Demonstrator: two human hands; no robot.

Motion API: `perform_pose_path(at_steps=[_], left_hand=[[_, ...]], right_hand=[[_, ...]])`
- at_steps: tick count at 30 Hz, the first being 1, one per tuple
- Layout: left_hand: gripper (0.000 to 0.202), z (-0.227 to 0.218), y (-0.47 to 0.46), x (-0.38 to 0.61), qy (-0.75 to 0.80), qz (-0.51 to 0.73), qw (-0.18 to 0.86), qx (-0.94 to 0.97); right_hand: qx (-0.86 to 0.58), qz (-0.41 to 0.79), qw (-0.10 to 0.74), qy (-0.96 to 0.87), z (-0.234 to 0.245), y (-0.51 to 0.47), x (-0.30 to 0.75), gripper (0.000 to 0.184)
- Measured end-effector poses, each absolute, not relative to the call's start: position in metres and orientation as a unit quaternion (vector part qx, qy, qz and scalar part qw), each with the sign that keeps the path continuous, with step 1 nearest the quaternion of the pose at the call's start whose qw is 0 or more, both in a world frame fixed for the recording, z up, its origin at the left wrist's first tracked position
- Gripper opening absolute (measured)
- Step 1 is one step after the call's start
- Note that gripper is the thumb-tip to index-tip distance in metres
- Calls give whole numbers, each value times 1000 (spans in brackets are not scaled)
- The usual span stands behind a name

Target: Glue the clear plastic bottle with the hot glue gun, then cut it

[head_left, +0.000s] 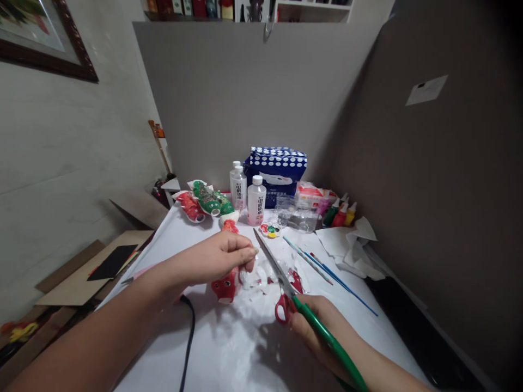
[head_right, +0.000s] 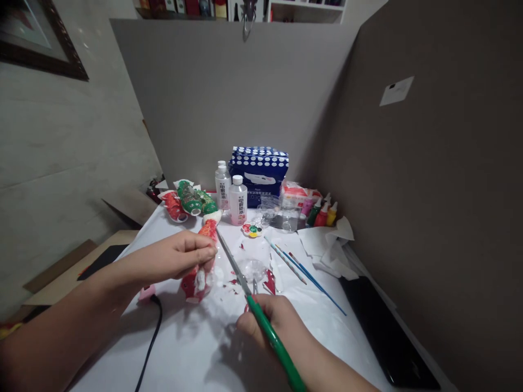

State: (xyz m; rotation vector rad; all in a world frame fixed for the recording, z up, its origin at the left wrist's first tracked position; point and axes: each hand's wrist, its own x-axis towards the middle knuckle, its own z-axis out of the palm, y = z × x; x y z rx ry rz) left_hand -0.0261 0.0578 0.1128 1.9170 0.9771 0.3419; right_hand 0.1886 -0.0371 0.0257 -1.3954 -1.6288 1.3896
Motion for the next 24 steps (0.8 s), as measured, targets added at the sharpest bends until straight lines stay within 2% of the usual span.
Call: perform_pose_path(at_steps=[2, 6, 9, 12, 20, 24], left_hand=[[37, 116, 59, -29, 418, 169, 470, 759], [37, 124, 61, -38, 433, 239, 508, 705], [36, 130, 62, -44, 441, 282, 513, 680], [34, 134, 62, -50, 442, 324, 509, 664], [32, 136, 71, -64, 443, 373, 491, 651], [32, 141, 72, -73, 456, 407, 455, 647]], right_hand=[[-544, 471, 320, -616, 34, -31, 195, 38], [-602, 275, 424, -618, 49, -9, 218, 33], [-610, 167, 454, -627, 56, 11, 236, 33], [-592, 154, 442, -656, 54, 25, 241, 36], [-550, 133, 376, -734, 50, 25, 199, 17], [-567, 124, 350, -735, 47, 24, 189, 21]])
